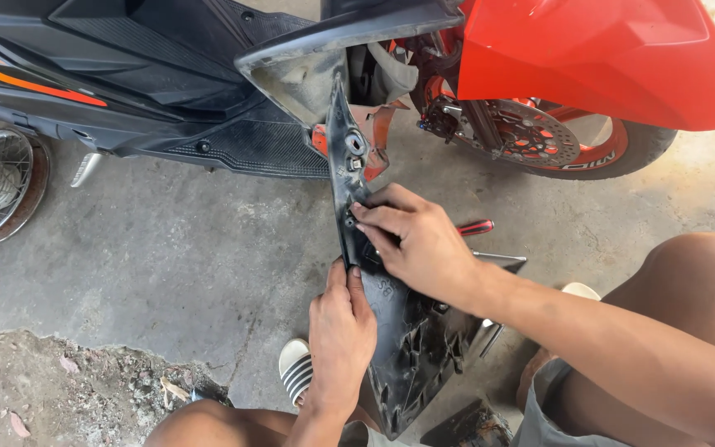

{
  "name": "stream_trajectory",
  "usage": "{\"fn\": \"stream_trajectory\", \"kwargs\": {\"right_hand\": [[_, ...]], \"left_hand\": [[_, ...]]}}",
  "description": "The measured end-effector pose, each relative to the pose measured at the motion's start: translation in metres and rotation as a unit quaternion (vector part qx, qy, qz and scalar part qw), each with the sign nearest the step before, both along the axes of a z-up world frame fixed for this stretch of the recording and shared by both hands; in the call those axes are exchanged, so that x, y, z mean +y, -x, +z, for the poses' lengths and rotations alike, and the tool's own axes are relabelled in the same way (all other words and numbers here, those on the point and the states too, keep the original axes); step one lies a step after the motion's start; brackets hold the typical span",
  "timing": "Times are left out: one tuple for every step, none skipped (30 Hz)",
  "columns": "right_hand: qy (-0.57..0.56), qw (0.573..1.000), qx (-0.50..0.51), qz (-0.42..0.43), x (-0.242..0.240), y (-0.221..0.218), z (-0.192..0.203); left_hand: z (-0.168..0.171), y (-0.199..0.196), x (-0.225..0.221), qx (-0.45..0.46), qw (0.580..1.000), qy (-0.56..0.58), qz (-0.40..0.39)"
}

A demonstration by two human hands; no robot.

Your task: Removing and cleaning a plastic fairing panel from a motorcycle

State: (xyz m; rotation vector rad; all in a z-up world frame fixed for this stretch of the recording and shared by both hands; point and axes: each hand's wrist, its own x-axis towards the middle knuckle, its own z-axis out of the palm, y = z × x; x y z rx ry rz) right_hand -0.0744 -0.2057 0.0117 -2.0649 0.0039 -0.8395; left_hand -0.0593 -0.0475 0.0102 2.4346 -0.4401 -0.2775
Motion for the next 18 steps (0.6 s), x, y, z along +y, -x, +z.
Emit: {"fn": "stream_trajectory", "kwargs": {"right_hand": [[0.008, 0.999, 0.039, 0.014, -0.007, -0.002, 0.002], [0.02, 0.996, 0.077, 0.029, -0.015, -0.004, 0.004], [0.023, 0.996, 0.075, 0.031, -0.024, -0.005, 0.01], [-0.011, 0.993, 0.116, 0.018, -0.032, -0.005, 0.016], [-0.044, 0.987, 0.157, 0.005, -0.04, -0.005, 0.021], [-0.041, 0.987, 0.158, 0.009, -0.043, -0.004, 0.033], [-0.19, 0.966, 0.176, 0.006, -0.046, -0.003, 0.045], [-0.334, 0.923, 0.191, 0.0, -0.049, -0.002, 0.057], [-0.33, 0.924, 0.194, 0.003, -0.053, -0.001, 0.058], [-0.422, 0.895, 0.132, 0.05, -0.058, 0.002, 0.058], [-0.508, 0.853, 0.068, 0.097, -0.063, 0.004, 0.058], [-0.504, 0.855, 0.072, 0.099, -0.062, 0.008, 0.065], [-0.523, 0.843, 0.047, 0.118, -0.062, 0.011, 0.072], [-0.54, 0.83, 0.02, 0.138, -0.061, 0.014, 0.08], [-0.536, 0.832, 0.023, 0.14, -0.059, 0.014, 0.079], [-0.532, 0.834, 0.018, 0.147, -0.055, 0.014, 0.077], [-0.527, 0.836, 0.012, 0.153, -0.052, 0.014, 0.075], [-0.524, 0.837, 0.015, 0.154, -0.042, 0.013, 0.072]], "left_hand": [[-0.001, 0.0, 0.001, -0.003, 1.0, 0.002, -0.003], [-0.001, 0.0, 0.001, -0.007, 1.0, 0.007, -0.006], [-0.005, -0.002, 0.001, -0.008, 1.0, 0.01, -0.003], [-0.01, -0.004, 0.003, -0.043, 0.998, -0.03, -0.031], [-0.015, -0.005, 0.004, -0.076, 0.993, -0.07, -0.058], [-0.017, -0.005, 0.005, -0.075, 0.993, -0.067, -0.054], [-0.019, -0.005, 0.005, -0.084, 0.991, -0.078, -0.068], [-0.021, -0.005, 0.005, -0.092, 0.988, -0.088, -0.083], [-0.022, -0.006, 0.005, -0.091, 0.989, -0.086, -0.079], [-0.024, -0.007, 0.005, -0.106, 0.988, -0.083, -0.082], [-0.026, -0.007, 0.004, -0.12, 0.986, -0.081, -0.085], [-0.028, -0.007, 0.004, -0.119, 0.987, -0.077, -0.081], [-0.03, -0.008, 0.005, -0.118, 0.986, -0.079, -0.083], [-0.031, -0.009, 0.004, -0.119, 0.986, -0.081, -0.084], [-0.029, -0.009, 0.004, -0.119, 0.987, -0.076, -0.08], [-0.028, -0.008, 0.004, -0.12, 0.988, -0.052, -0.079], [-0.027, -0.007, 0.004, -0.121, 0.989, -0.029, -0.077], [-0.022, -0.006, 0.004, -0.12, 0.99, -0.026, -0.074]]}}
